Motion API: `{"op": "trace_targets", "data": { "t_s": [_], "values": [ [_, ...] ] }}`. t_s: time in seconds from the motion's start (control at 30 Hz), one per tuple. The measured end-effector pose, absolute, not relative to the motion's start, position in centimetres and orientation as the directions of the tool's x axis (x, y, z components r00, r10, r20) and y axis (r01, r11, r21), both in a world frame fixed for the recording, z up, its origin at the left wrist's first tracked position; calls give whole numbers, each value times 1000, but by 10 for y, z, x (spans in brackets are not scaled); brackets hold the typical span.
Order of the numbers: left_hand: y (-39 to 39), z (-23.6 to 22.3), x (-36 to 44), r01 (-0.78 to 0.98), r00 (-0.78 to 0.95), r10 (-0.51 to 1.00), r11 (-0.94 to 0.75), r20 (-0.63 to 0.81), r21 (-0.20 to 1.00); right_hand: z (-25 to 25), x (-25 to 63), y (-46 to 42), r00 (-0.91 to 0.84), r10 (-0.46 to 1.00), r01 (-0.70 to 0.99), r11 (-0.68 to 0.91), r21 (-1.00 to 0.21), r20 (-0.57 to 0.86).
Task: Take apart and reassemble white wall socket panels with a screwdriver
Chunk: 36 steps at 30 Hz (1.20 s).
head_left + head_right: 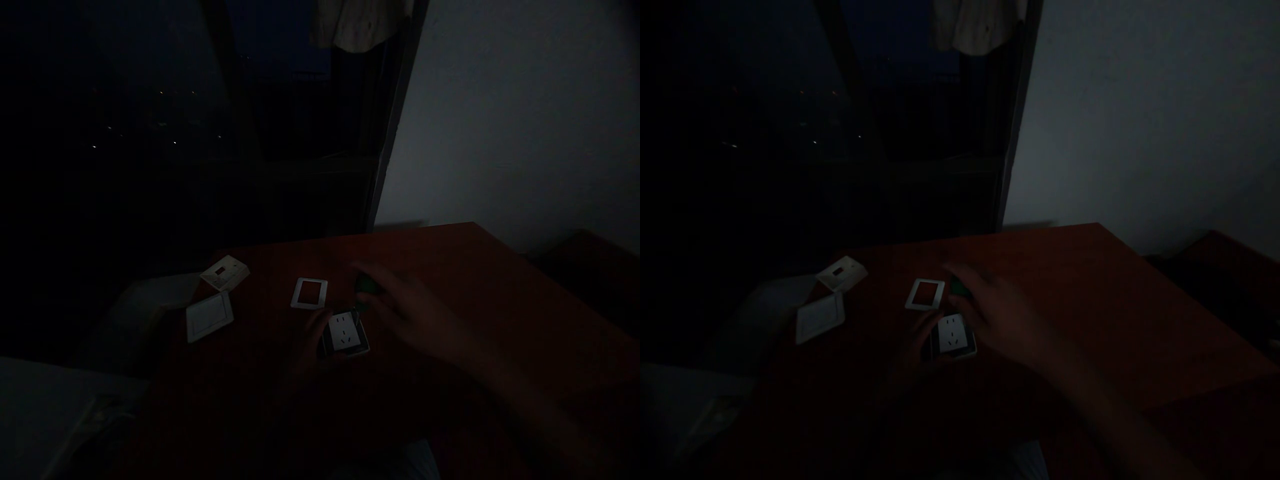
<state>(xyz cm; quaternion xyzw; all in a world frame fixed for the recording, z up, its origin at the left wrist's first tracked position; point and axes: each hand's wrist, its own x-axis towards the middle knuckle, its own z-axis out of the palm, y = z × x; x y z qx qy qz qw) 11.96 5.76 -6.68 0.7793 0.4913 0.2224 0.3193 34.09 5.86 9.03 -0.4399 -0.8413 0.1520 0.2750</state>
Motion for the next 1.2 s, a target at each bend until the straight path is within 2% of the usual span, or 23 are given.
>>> {"op": "trace_targets", "data": {
  "t_s": [0.13,0.23,0.3,0.43,0.5,0.63,0.77,0.83,1.0,1.07,1.2],
  "values": [
    [57,-65,120,604,426,904,-305,25,736,85,335,61,-321,893,840,423,-340,316],
    [56,-61,121,611,425,905,-303,19,731,84,331,60,-261,908,903,349,-249,327],
    [56,-59,121,617,421,907,-304,22,726,85,331,57,-295,901,873,389,-293,318],
    [56,-62,121,616,417,909,-294,15,731,90,337,54,-432,849,714,528,-459,304],
    [57,-64,121,620,414,910,-289,8,729,90,339,55,-409,866,739,499,-452,287],
    [57,-61,121,623,414,910,-282,-1,729,84,336,59,-274,900,882,376,-284,340],
    [56,-57,122,625,416,909,-283,-4,727,80,330,60,-213,892,951,282,-124,398],
    [56,-57,122,618,419,908,-284,-1,733,82,330,58,-229,897,944,300,-141,378],
    [57,-63,121,626,418,908,-305,21,718,89,335,54,-368,890,802,450,-394,268],
    [57,-65,121,632,419,907,-315,30,708,89,335,54,-346,898,811,432,-394,271],
    [57,-63,121,631,418,908,-301,13,715,84,330,56,-261,900,886,367,-284,350]
  ]
}}
